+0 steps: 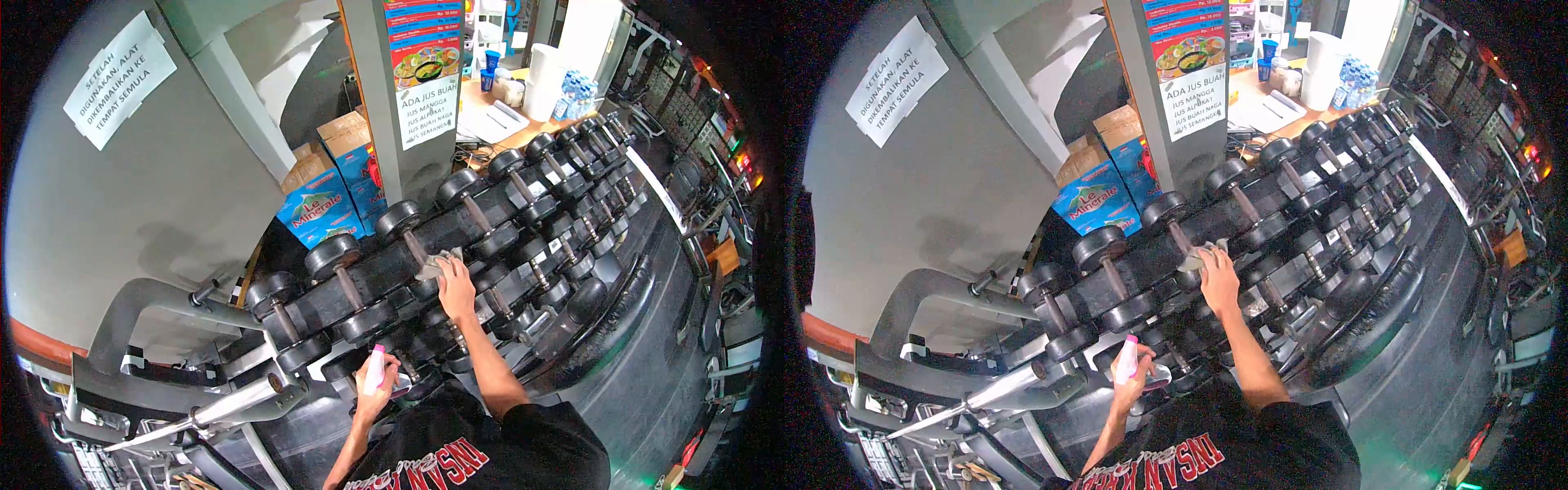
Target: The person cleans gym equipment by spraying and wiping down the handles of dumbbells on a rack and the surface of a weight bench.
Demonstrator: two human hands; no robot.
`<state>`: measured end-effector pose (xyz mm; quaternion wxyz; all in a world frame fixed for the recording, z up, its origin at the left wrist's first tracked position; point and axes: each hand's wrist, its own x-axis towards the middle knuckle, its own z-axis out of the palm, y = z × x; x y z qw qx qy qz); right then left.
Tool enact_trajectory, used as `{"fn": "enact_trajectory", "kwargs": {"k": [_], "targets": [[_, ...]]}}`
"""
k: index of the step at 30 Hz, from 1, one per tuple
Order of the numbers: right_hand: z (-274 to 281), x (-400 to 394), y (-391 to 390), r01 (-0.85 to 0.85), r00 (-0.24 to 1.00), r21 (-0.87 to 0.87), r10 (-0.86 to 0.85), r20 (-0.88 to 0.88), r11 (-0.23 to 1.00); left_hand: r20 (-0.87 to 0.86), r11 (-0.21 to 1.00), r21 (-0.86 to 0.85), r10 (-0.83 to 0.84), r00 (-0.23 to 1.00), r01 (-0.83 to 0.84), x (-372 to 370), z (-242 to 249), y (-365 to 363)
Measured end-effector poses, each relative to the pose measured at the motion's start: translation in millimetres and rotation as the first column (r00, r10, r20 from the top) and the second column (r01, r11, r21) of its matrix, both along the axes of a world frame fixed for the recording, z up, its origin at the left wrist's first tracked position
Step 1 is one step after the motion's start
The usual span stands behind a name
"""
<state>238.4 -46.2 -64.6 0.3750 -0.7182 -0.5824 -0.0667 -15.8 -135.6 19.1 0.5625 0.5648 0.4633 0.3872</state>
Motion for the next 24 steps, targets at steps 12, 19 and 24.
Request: {"fn": "enact_trajectory", "kwargs": {"k": [12,19,24], "targets": [[-63,77,53,-0.038,0.652,-0.436,-0.308,-0.692,0.899,0.007,0.993,-0.08,0.089,0.996,-0.088,1,-22,-22],[-12,9,16,0.032,0.964,-0.067,-0.049,-0.263,0.997,0.033,0.983,-0.106,0.151,0.988,-0.147,12,-21,-27],[4,-50,-12,-0.145,0.989,0.01,0.145,0.0,0.989,-0.04,0.998,-0.033,0.053,0.998,-0.054,6,-17,-36]]}}
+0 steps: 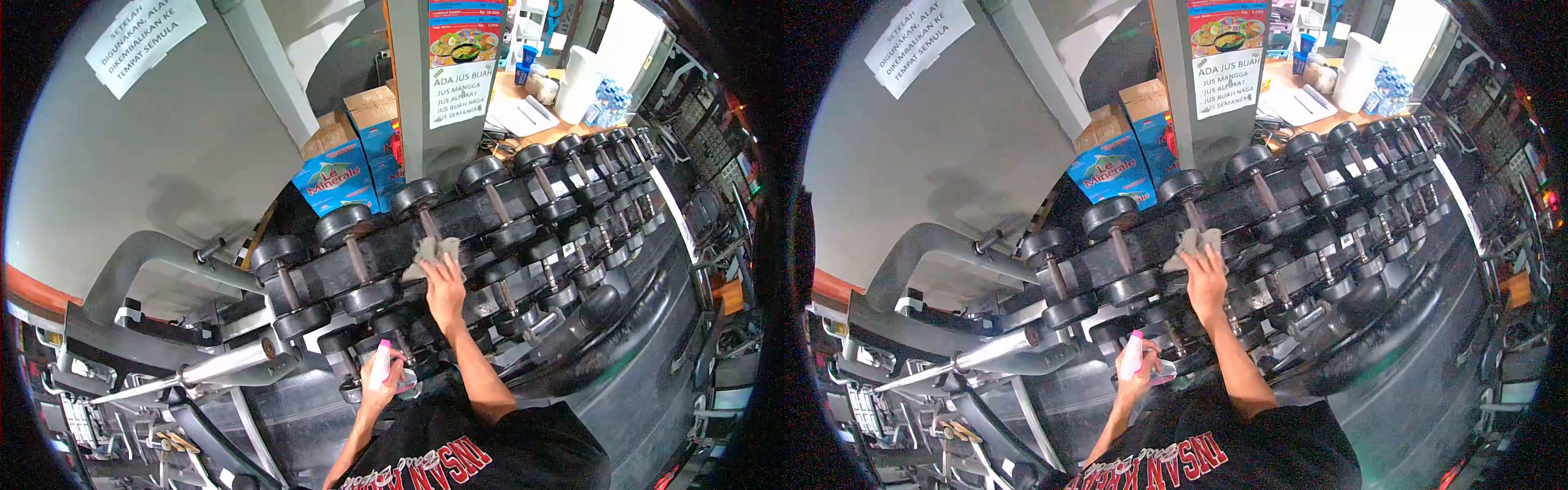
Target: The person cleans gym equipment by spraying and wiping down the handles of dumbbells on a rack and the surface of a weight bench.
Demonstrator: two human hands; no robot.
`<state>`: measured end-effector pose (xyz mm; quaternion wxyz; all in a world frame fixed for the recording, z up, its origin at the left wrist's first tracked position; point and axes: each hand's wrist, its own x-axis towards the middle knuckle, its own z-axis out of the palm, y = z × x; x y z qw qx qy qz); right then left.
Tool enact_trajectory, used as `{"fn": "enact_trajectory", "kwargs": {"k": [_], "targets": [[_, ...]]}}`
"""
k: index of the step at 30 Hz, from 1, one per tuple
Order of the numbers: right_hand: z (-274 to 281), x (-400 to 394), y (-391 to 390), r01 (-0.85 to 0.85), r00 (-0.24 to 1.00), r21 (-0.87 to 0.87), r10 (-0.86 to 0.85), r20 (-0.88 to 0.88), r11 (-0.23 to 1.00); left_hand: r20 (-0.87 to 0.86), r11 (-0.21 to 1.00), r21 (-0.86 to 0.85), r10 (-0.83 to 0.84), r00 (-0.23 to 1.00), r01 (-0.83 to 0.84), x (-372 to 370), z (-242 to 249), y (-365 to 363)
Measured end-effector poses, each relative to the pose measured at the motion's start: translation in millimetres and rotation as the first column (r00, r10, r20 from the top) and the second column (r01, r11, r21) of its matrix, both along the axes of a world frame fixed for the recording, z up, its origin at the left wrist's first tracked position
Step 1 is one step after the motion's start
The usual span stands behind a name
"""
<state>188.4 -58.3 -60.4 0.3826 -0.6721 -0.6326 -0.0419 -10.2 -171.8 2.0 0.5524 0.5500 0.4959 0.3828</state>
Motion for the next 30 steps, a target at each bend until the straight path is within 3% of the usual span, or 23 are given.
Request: {"fn": "enact_trajectory", "kwargs": {"k": [3,4,6,8,9,10,11,12,13,14,16,17,18,20,22,24,26,28,30], "targets": [[-16,-25,-14,-0.156,0.985,-0.086,0.162,0.065,0.984,0.042,0.999,0.021,-0.027,0.999,0.026,-15,0,-12],[-28,-38,-20,-0.144,0.99,-0.182,0.139,-0.037,0.973,0.045,0.999,0.028,-0.03,0.999,0.029,-23,1,-18],[-49,-47,-30,-0.071,0.905,-0.582,-0.193,-0.379,0.81,0.116,0.997,0.074,0.003,0.993,-0.012,-35,2,-31],[-114,-43,-47,-0.075,0.851,-0.576,-0.249,-0.462,0.814,0.141,0.997,0.05,0.057,0.988,-0.065,-51,5,-45],[-117,-47,-67,-0.084,0.859,-0.575,-0.233,-0.455,0.814,0.136,0.995,0.054,0.079,0.988,-0.087,-60,4,-52],[-115,-51,-86,-0.179,0.6,-0.488,-0.298,-0.742,0.854,0.133,0.993,0.057,0.096,0.986,-0.104,-69,3,-60],[-112,-51,-101,-0.226,0.249,-0.375,-0.319,-0.914,0.899,0.101,0.989,0.096,0.1,0.99,-0.11,-78,-5,-66],[-91,-56,-117,-0.239,-0.058,-0.477,-0.503,-0.862,0.846,0.109,0.989,0.09,0.107,0.988,-0.117,-83,-4,-73],[-110,-51,-132,-0.341,-0.25,-0.343,-0.436,-0.865,0.875,0.129,0.99,0.074,0.108,0.986,-0.118,-89,-11,-78],[-130,-47,-149,-0.411,-0.437,-0.189,-0.375,-0.818,0.892,0.148,0.991,0.057,0.108,0.983,-0.117,-93,-19,-83],[-108,-52,-181,-0.406,-0.56,-0.198,-0.414,-0.718,0.892,0.137,0.994,0.037,0.093,0.986,-0.099,-98,-24,-92],[-97,-57,-195,-0.405,-0.659,-0.021,-0.308,-0.686,0.914,0.122,0.994,0.062,0.081,0.989,-0.089,-100,-27,-95],[-85,-61,-208,-0.399,-0.655,-0.035,-0.311,-0.688,0.916,0.104,0.994,0.082,0.068,0.992,-0.077,-101,-29,-100],[-63,-67,-227,-0.387,-0.753,0.16,-0.211,-0.623,0.908,0.177,0.997,0.034,0.067,0.982,-0.074,-99,-35,-106],[-53,-67,-243,-0.364,-0.766,0.164,-0.195,-0.612,0.917,0.189,0.999,0.023,-0.046,0.981,0.042,-98,-39,-105],[-43,-67,-251,-0.257,-0.842,0.171,-0.134,-0.522,0.951,0.212,0.999,0.012,-0.04,0.976,0.038,-91,-45,-110],[-33,-66,-254,-0.255,-0.781,0.124,-0.129,-0.611,0.959,0.219,0.995,0.0,-0.1,0.971,0.102,-86,-56,-110],[-26,-64,-256,-0.231,-0.75,-0.092,-0.237,-0.617,0.969,0.212,0.993,0.005,-0.116,0.97,0.118,-79,-55,-110],[-32,-59,-258,-0.246,-0.745,-0.06,-0.228,-0.626,0.967,0.203,0.988,-0.016,-0.148,0.968,0.154,-74,-58,-110]]}}
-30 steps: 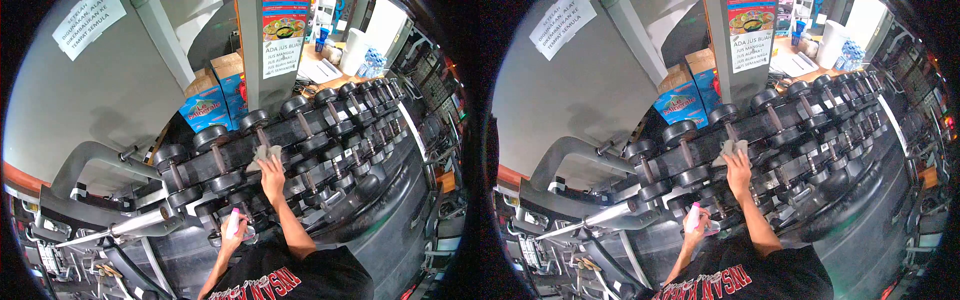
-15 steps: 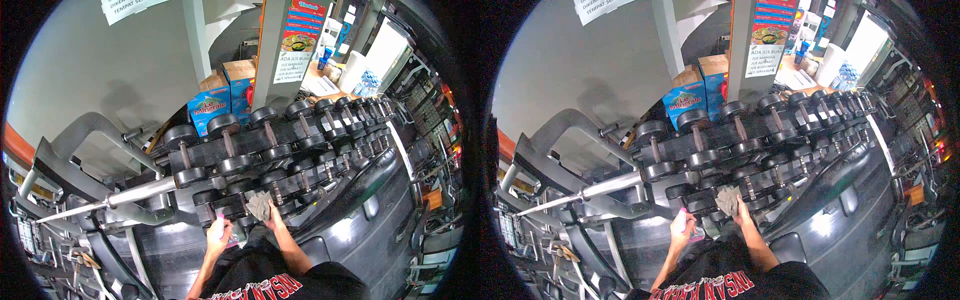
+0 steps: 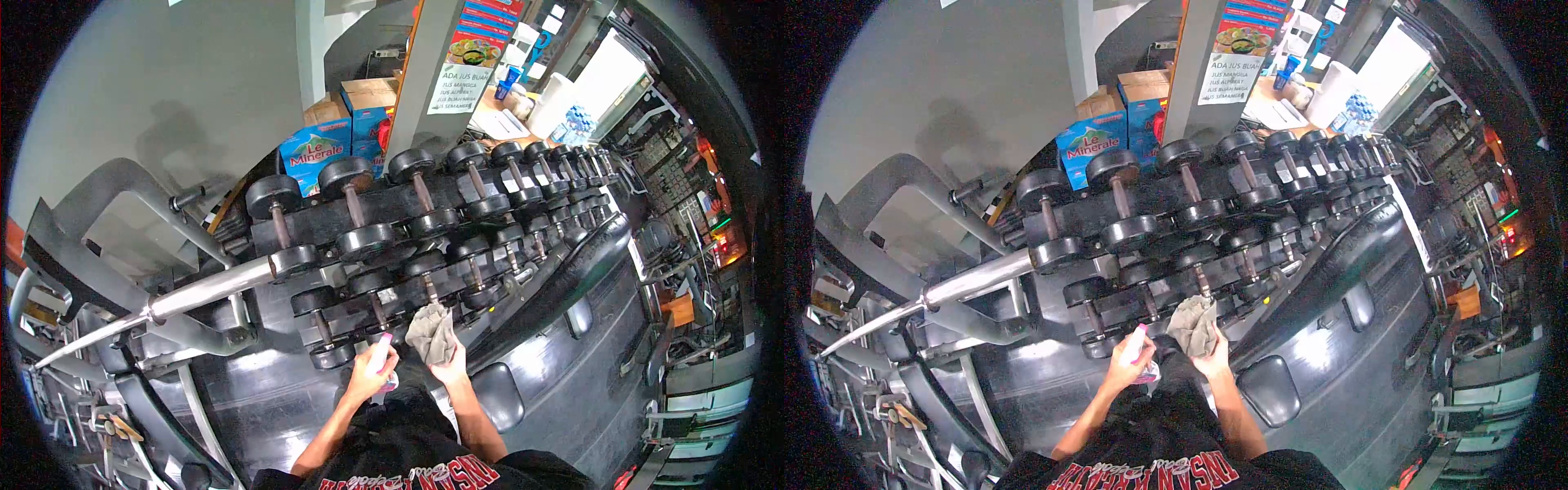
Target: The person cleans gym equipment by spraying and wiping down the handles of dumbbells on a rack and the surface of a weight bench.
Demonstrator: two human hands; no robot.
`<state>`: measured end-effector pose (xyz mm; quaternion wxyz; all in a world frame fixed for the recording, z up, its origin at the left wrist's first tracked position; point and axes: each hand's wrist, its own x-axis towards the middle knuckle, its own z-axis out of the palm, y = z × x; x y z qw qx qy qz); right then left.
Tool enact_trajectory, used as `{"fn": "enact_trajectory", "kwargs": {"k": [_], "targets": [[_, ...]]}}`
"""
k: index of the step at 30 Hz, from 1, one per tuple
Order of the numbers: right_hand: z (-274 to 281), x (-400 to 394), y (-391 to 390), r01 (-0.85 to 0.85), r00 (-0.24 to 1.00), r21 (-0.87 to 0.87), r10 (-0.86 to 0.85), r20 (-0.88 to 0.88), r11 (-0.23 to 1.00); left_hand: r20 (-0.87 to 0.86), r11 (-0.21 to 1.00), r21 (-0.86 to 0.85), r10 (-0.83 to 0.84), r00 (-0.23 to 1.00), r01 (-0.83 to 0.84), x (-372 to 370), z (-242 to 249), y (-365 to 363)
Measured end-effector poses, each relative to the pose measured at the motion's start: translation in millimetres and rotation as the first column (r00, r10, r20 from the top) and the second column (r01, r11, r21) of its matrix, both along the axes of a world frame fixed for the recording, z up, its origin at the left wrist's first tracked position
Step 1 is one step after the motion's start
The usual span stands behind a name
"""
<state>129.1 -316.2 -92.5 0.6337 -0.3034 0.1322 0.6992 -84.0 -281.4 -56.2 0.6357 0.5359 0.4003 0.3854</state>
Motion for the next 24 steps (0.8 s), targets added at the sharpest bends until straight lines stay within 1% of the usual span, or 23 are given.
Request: {"fn": "enact_trajectory", "kwargs": {"k": [1,2,3,4,6,8,10,11,12,14,15,16,18,19,20,21,22,23,24], "targets": [[-2,1,1,0.037,0.999,0.021,-0.037,-0.02,0.999,-0.019,1.0,0.016,-0.026,0.999,0.026,1,-1,2],[-4,2,5,0.076,0.996,0.04,-0.074,-0.043,0.996,-0.015,0.998,-0.045,-0.034,0.999,0.033,4,-2,2],[-9,4,11,0.054,0.998,0.056,-0.055,0.014,0.997,-0.003,0.998,-0.06,-0.029,1.0,0.029,6,-4,4],[-19,7,14,0.052,0.999,0.05,-0.053,0.008,0.997,0.009,0.997,-0.077,-0.025,1.0,0.026,9,-8,4],[-34,14,22,0.032,0.998,-0.056,-0.029,0.054,0.998,-0.001,0.994,-0.112,-0.015,1.0,0.015,15,-17,8],[-47,19,36,0.049,0.998,-0.087,-0.046,0.037,0.995,-0.016,0.988,-0.154,-0.019,1.0,0.017,22,-31,17],[-68,30,42,0.076,0.995,-0.165,-0.065,0.072,0.983,-0.107,0.987,-0.16,-0.003,0.994,-0.014,31,-42,24],[-79,36,46,0.065,0.994,-0.195,-0.045,0.103,0.979,-0.084,0.985,-0.168,0.033,0.996,-0.047,39,-48,27],[-86,39,51,0.064,0.994,-0.212,-0.044,0.095,0.975,-0.093,0.982,-0.184,0.031,0.995,-0.048,43,-57,30],[-98,49,64,0.122,0.99,-0.189,-0.106,0.094,0.974,-0.161,0.991,-0.127,0.022,0.987,-0.043,54,-78,40],[-115,53,74,0.167,0.982,-0.189,-0.145,0.124,0.968,-0.165,0.984,-0.18,-0.014,0.986,-0.016,60,-73,49],[-110,51,86,0.264,0.953,-0.318,-0.197,0.229,0.91,-0.177,0.981,-0.191,0.003,0.984,-0.037,66,-78,53],[-142,55,114,0.468,0.805,-0.293,-0.265,0.531,0.834,-0.182,0.996,-0.086,0.01,0.983,-0.026,74,-95,60],[-147,59,132,0.538,0.64,-0.204,-0.239,0.731,0.818,-0.195,0.995,-0.102,-0.003,0.981,-0.018,76,-98,64],[-179,73,145,0.542,0.379,-0.102,-0.135,0.915,0.834,-0.214,0.996,-0.091,0.002,0.977,-0.022,79,-97,67],[-165,78,162,0.444,0.279,0.042,-0.183,0.943,0.895,-0.231,0.996,-0.079,0.012,0.973,-0.03,81,-95,69],[-166,83,183,0.497,0.197,0.004,-0.118,0.973,0.867,-0.244,0.995,-0.09,0.006,0.97,-0.029,83,-95,69],[-181,90,200,0.475,-0.087,-0.013,0.062,0.994,0.88,-0.228,0.985,-0.16,0.031,0.973,-0.069,83,-94,68],[-192,96,217,0.342,-0.302,0.088,0.021,0.953,0.936,-0.211,0.968,-0.227,0.057,0.976,-0.106,83,-94,69]]}}
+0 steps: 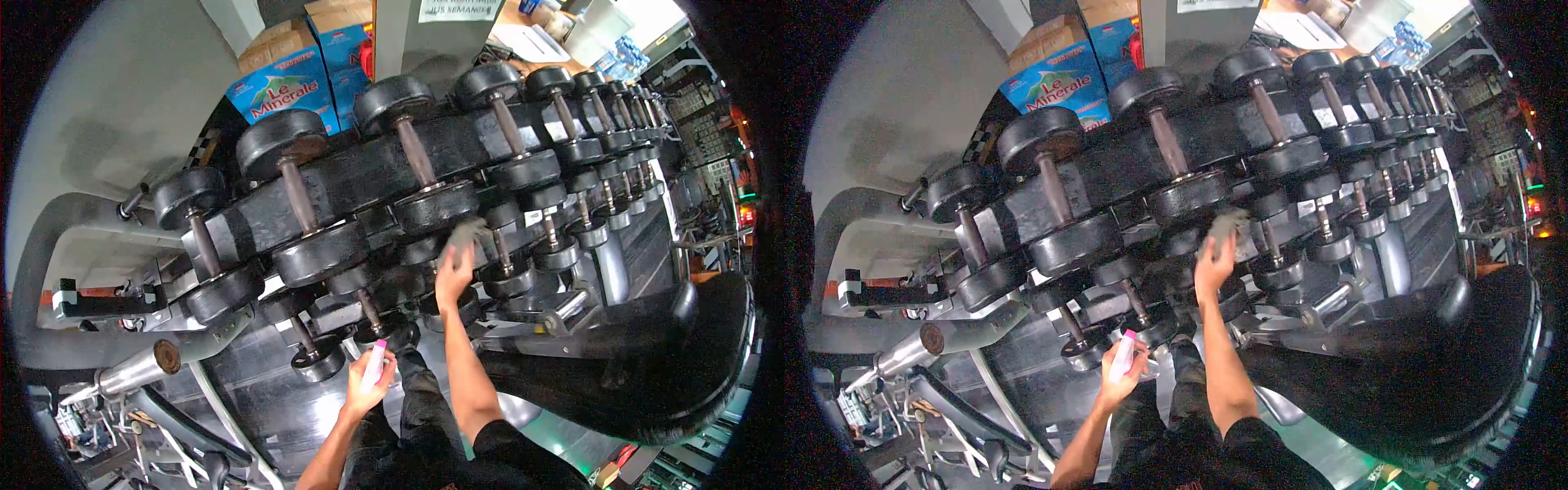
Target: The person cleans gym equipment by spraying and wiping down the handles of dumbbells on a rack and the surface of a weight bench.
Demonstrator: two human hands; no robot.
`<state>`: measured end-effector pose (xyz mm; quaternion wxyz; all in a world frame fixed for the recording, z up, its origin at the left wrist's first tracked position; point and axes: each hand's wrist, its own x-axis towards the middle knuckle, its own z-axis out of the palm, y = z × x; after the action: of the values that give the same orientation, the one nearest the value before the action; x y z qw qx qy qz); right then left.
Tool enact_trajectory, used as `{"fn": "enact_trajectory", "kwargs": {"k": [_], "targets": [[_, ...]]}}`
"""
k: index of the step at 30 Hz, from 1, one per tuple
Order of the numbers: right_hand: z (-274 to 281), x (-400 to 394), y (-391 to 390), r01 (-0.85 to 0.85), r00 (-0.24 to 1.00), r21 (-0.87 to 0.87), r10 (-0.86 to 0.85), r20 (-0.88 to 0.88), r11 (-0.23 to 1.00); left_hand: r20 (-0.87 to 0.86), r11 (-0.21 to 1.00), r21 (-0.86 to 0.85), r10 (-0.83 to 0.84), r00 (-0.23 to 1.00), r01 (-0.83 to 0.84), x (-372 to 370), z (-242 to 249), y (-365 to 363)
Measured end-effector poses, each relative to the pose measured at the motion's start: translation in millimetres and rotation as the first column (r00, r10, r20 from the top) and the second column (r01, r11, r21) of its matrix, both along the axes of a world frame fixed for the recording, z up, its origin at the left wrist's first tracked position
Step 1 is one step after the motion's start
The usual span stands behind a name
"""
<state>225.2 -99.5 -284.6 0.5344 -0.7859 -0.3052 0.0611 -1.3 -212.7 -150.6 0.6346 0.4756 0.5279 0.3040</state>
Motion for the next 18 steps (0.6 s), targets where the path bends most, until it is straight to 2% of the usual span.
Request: {"fn": "enact_trajectory", "kwargs": {"k": [1,2,4,6,7,8,9,10,11,12,13,15,16,18], "targets": [[-5,5,14,-0.225,0.966,-0.121,0.237,0.103,0.967,0.001,1.0,0.018,-0.002,1.0,0.002,-1,-2,0],[-7,7,20,-0.25,0.837,-0.266,0.346,0.424,0.931,-0.001,1.0,0.009,-0.008,1.0,0.008,-1,-8,-1],[1,14,29,-0.209,0.878,-0.39,0.348,0.33,0.897,-0.032,1.0,-0.009,0.013,0.999,-0.013,-6,-20,-6],[-14,38,37,-0.228,0.934,-0.481,0.329,0.137,0.847,-0.009,0.999,-0.032,0.025,1.0,-0.025,-9,-24,-5],[-6,51,47,-0.215,0.964,-0.634,0.267,-0.014,0.743,0.023,0.998,-0.032,0.059,0.998,-0.058,-8,-21,-5],[-25,71,50,-0.244,0.957,-0.657,0.287,-0.044,0.713,0.056,0.995,-0.034,0.092,0.994,-0.09,-9,-18,-5],[-159,126,46,-0.224,0.884,-0.684,0.44,0.157,0.694,0.02,0.997,-0.049,0.066,0.998,-0.065,-11,-15,-2],[-58,107,55,-0.293,0.931,-0.744,0.356,-0.08,0.6,0.016,0.997,-0.053,0.064,0.998,-0.063,-13,-16,-1],[-65,119,61,-0.318,0.944,-0.743,0.271,-0.189,0.589,0.02,0.997,-0.048,0.067,0.998,-0.066,-12,-17,0],[-114,136,61,-0.385,0.912,-0.663,0.153,-0.381,0.642,0.025,0.997,-0.041,0.071,0.997,-0.07,-12,-18,1],[-147,146,63,-0.422,0.803,-0.547,0.018,-0.596,0.722,0.021,0.997,-0.041,0.074,0.997,-0.073,-12,-19,3],[-170,151,65,-0.357,0.536,-0.383,-0.149,-0.831,0.852,0.064,0.994,-0.051,0.096,0.993,-0.093,-11,-18,6],[-170,151,64,-0.358,0.538,-0.385,-0.149,-0.83,0.851,0.065,0.994,-0.052,0.098,0.993,-0.095,-10,-16,7],[-172,153,59,-0.31,0.365,-0.086,0.035,-0.93,0.947,0.005,0.997,-0.044,0.062,0.998,-0.061,-11,-10,9]]}}
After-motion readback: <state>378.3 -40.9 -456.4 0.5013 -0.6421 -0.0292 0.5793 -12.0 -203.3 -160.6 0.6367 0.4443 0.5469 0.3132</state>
